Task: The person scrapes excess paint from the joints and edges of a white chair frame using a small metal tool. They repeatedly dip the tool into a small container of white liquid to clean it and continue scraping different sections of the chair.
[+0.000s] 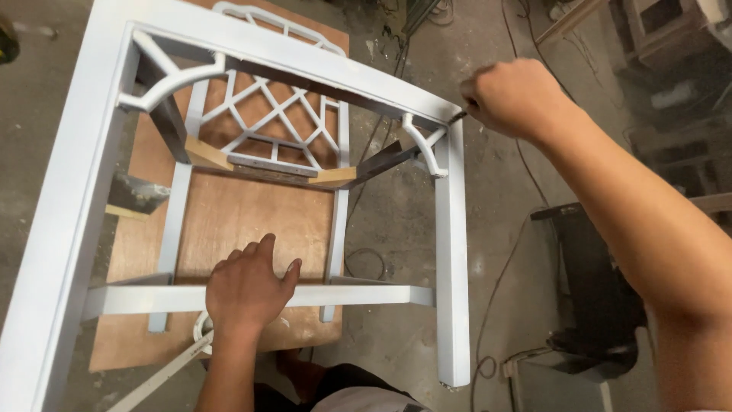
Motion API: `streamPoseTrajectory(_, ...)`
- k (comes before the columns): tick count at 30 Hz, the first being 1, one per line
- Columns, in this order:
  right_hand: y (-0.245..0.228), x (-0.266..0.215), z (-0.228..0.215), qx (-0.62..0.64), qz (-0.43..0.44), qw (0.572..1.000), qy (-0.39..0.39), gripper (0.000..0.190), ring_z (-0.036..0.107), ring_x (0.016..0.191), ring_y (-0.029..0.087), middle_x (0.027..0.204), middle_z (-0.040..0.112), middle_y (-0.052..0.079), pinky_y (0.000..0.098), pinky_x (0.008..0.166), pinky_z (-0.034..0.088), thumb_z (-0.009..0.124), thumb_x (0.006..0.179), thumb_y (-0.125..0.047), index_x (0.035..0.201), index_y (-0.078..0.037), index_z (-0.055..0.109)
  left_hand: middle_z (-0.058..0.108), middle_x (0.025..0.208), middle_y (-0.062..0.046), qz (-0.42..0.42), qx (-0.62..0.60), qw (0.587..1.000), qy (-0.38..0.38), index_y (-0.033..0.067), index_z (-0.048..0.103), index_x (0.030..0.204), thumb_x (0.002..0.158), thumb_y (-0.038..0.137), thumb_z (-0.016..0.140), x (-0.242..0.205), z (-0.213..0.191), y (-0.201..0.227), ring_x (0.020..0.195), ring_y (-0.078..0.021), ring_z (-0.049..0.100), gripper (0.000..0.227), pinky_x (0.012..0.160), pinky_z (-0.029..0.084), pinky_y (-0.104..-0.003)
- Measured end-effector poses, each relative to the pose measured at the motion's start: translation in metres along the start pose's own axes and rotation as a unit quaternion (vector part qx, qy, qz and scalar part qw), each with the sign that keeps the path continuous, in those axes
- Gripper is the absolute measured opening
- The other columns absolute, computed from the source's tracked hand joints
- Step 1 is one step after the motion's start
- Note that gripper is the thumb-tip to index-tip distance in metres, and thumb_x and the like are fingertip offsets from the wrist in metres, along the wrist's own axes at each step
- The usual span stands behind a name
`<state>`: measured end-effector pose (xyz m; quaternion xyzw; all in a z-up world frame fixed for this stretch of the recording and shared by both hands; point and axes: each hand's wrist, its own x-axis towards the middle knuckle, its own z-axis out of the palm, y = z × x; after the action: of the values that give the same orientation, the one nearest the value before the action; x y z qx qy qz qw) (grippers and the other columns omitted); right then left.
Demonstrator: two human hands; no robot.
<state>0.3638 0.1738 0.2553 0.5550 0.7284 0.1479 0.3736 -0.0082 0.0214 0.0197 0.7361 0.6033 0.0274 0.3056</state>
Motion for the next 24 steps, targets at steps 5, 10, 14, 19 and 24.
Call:
streamPoseTrajectory(5, -0.016, -0.031, -0.001, -0.146, -0.045, 0.987, 0.044, 0.013, 0.050, 0.047, 0.020, 0.069, 0.052, -0.003, 0.0317, 0.040, 0.037, 0.062, 0.088, -0.006, 0.081, -0.015, 0.055, 0.071, 0.117, -0.008, -0.002, -0.015, 0.999, -0.038, 0.0156, 0.052, 0.141, 0.095, 0.060, 0.046, 0.000, -0.009, 0.005, 0.111, -0.0353, 0.063, 0.064, 0.088, 0.053, -0.050)
streamPoseTrajectory(10, -0.037, -0.047, -0.025, -0.152, -0.058, 0.979, 0.123, 0.013, 0.075, 0.075, 0.013, 0.086, 0.076, -0.007, 0.0273, 0.071, 0.060, 0.068, 0.098, -0.022, 0.091, -0.024, 0.078, 0.068, 0.134, -0.013, 0.006, -0.003, 0.997, -0.076, 0.0119, 0.051, 0.151, 0.097, 0.059, 0.043, -0.004, -0.023, 0.008, 0.127, -0.0303, 0.064, 0.072, 0.109, 0.044, -0.046)
streamPoseTrajectory(14, -0.037, -0.041, -0.020, -0.165, -0.058, 0.978, 0.113, 0.014, 0.073, 0.073, 0.009, 0.084, 0.075, -0.010, 0.0232, 0.066, 0.058, 0.068, 0.099, -0.023, 0.089, -0.026, 0.077, 0.068, 0.133, -0.011, 0.013, 0.003, 0.997, -0.075, 0.0124, 0.049, 0.152, 0.097, 0.060, 0.041, -0.004, -0.019, 0.006, 0.125, -0.0292, 0.064, 0.073, 0.109, 0.044, -0.044)
streamPoseTrajectory(19, -0.027, -0.018, 0.004, -0.203, -0.076, 0.972, 0.095, 0.009, 0.071, 0.073, 0.013, 0.086, 0.070, -0.008, 0.0280, 0.064, 0.058, 0.066, 0.094, -0.020, 0.091, -0.025, 0.073, 0.071, 0.117, -0.009, 0.032, -0.006, 0.999, -0.029, 0.0120, 0.054, 0.142, 0.097, 0.059, 0.045, -0.001, -0.004, 0.002, 0.110, -0.0320, 0.066, 0.066, 0.095, 0.049, -0.046)
streamPoseTrajectory(24, -0.020, -0.016, 0.009, -0.216, -0.077, 0.969, 0.086, 0.009, 0.073, 0.077, 0.021, 0.091, 0.071, 0.001, 0.0387, 0.080, 0.065, 0.063, 0.095, -0.020, 0.091, -0.019, 0.071, 0.074, 0.098, -0.007, 0.046, -0.015, 0.999, 0.024, 0.0133, 0.059, 0.128, 0.097, 0.057, 0.051, 0.000, 0.005, -0.001, 0.094, -0.0329, 0.068, 0.054, 0.080, 0.054, -0.047)
